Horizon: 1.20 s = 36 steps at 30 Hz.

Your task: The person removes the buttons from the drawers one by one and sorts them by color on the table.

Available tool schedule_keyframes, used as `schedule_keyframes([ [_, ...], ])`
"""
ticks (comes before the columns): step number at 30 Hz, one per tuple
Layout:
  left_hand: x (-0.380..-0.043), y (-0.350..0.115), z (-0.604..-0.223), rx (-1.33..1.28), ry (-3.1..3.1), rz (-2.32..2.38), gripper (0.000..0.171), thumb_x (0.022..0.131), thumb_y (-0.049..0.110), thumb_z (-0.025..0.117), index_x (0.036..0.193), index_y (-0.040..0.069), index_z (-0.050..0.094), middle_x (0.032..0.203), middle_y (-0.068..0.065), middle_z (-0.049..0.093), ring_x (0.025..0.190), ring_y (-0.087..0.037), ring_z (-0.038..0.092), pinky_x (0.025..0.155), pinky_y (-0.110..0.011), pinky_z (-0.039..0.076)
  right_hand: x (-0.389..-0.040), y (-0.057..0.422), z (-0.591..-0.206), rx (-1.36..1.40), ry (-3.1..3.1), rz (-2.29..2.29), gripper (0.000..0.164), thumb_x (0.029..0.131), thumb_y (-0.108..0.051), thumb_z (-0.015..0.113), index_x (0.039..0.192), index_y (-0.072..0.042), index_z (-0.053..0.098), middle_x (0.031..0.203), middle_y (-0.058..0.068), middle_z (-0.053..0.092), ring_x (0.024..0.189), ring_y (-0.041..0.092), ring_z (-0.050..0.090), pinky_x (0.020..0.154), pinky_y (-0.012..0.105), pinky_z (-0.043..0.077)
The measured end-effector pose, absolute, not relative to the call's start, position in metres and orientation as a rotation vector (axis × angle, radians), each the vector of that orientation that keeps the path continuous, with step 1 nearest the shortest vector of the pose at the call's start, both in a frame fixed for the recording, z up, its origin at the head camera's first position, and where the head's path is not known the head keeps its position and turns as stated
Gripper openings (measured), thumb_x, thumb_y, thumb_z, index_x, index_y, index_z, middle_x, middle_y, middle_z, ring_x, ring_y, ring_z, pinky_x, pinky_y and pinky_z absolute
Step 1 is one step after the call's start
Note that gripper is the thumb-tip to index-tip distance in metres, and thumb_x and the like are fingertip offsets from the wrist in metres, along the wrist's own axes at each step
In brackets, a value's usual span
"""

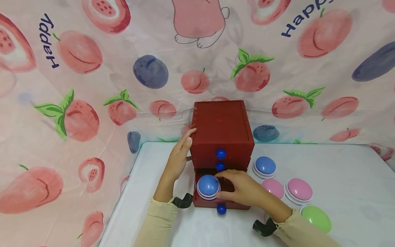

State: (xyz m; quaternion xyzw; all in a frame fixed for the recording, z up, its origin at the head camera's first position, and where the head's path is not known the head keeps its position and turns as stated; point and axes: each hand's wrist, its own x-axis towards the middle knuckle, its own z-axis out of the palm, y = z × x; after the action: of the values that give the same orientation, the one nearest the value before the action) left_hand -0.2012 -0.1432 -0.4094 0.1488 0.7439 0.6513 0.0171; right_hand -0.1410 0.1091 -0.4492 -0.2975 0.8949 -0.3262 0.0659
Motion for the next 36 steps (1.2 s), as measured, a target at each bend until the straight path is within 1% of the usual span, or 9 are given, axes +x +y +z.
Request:
schedule_keyframes([
  [2, -0.201, -0.143, -0.41, 0.462, 2.314, 2.022, 0.043, 0.109, 0.049, 0.038, 0.151, 0.04, 0.045, 0.156, 0.0, 0.042, 0.136, -0.034, 0.052, 0.096, -0.062, 0.054, -0.142, 0.101, -0.452, -0.866, 2.701, -0.943, 0.059, 0.088, -0.053, 0.076, 0.133, -0.018, 0.066, 0.126, 0.002, 0.07, 0.118, 0.023, 0.064, 0.096, 0.048, 0.058],
  [8, -0.2, -0.144, -0.409, 0.463, 2.313, 2.024, 0.043, 0.109, 0.048, 0.038, 0.151, 0.04, 0.045, 0.156, -0.001, 0.042, 0.136, -0.034, 0.051, 0.096, -0.062, 0.054, -0.147, 0.082, -0.457, -0.813, 2.663, -0.884, 0.06, 0.09, -0.053, 0.073, 0.139, -0.02, 0.061, 0.128, 0.005, 0.067, 0.119, 0.025, 0.062, 0.095, 0.05, 0.058],
  [12, -0.2, -0.143, -0.408, 0.469, 2.312, 2.03, 0.043, 0.109, 0.049, 0.038, 0.151, 0.039, 0.045, 0.155, 0.0, 0.043, 0.136, -0.034, 0.052, 0.096, -0.061, 0.054, -0.152, 0.074, -0.461, -0.83, 2.651, -0.886, 0.063, 0.089, -0.047, 0.076, 0.142, -0.017, 0.059, 0.133, 0.007, 0.066, 0.121, 0.029, 0.063, 0.097, 0.054, 0.056],
  [17, -0.201, -0.142, -0.408, 0.466, 2.302, 2.03, 0.043, 0.109, 0.048, 0.038, 0.151, 0.04, 0.045, 0.156, 0.0, 0.043, 0.136, -0.034, 0.052, 0.096, -0.061, 0.054, -0.154, 0.067, -0.467, -0.819, 2.651, -0.86, 0.068, 0.086, -0.041, 0.081, 0.144, -0.014, 0.057, 0.138, 0.007, 0.063, 0.125, 0.03, 0.062, 0.1, 0.056, 0.054],
  [25, -0.202, -0.143, -0.41, 0.46, 2.305, 2.03, 0.043, 0.109, 0.05, 0.037, 0.151, 0.041, 0.045, 0.156, 0.0, 0.043, 0.135, -0.033, 0.052, 0.096, -0.062, 0.054, -0.157, 0.062, -0.473, -0.756, 2.662, -0.845, 0.077, 0.078, -0.028, 0.09, 0.146, -0.017, 0.055, 0.14, 0.01, 0.061, 0.129, 0.036, 0.059, 0.101, 0.061, 0.052],
  [31, -0.201, -0.144, -0.41, 0.459, 2.293, 2.034, 0.043, 0.109, 0.048, 0.038, 0.151, 0.04, 0.045, 0.156, -0.001, 0.042, 0.136, -0.034, 0.051, 0.096, -0.062, 0.054, -0.158, 0.062, -0.476, -0.763, 2.68, -0.84, 0.075, 0.078, -0.029, 0.09, 0.144, -0.015, 0.057, 0.137, 0.01, 0.062, 0.126, 0.035, 0.061, 0.1, 0.059, 0.053],
  [36, -0.201, -0.144, -0.409, 0.464, 2.285, 2.04, 0.044, 0.109, 0.049, 0.038, 0.151, 0.039, 0.045, 0.156, -0.002, 0.042, 0.136, -0.034, 0.052, 0.096, -0.061, 0.054, -0.157, 0.064, -0.473, -0.76, 2.717, -0.796, 0.072, 0.077, -0.031, 0.09, 0.141, -0.016, 0.059, 0.133, 0.009, 0.065, 0.121, 0.034, 0.063, 0.097, 0.058, 0.055],
])
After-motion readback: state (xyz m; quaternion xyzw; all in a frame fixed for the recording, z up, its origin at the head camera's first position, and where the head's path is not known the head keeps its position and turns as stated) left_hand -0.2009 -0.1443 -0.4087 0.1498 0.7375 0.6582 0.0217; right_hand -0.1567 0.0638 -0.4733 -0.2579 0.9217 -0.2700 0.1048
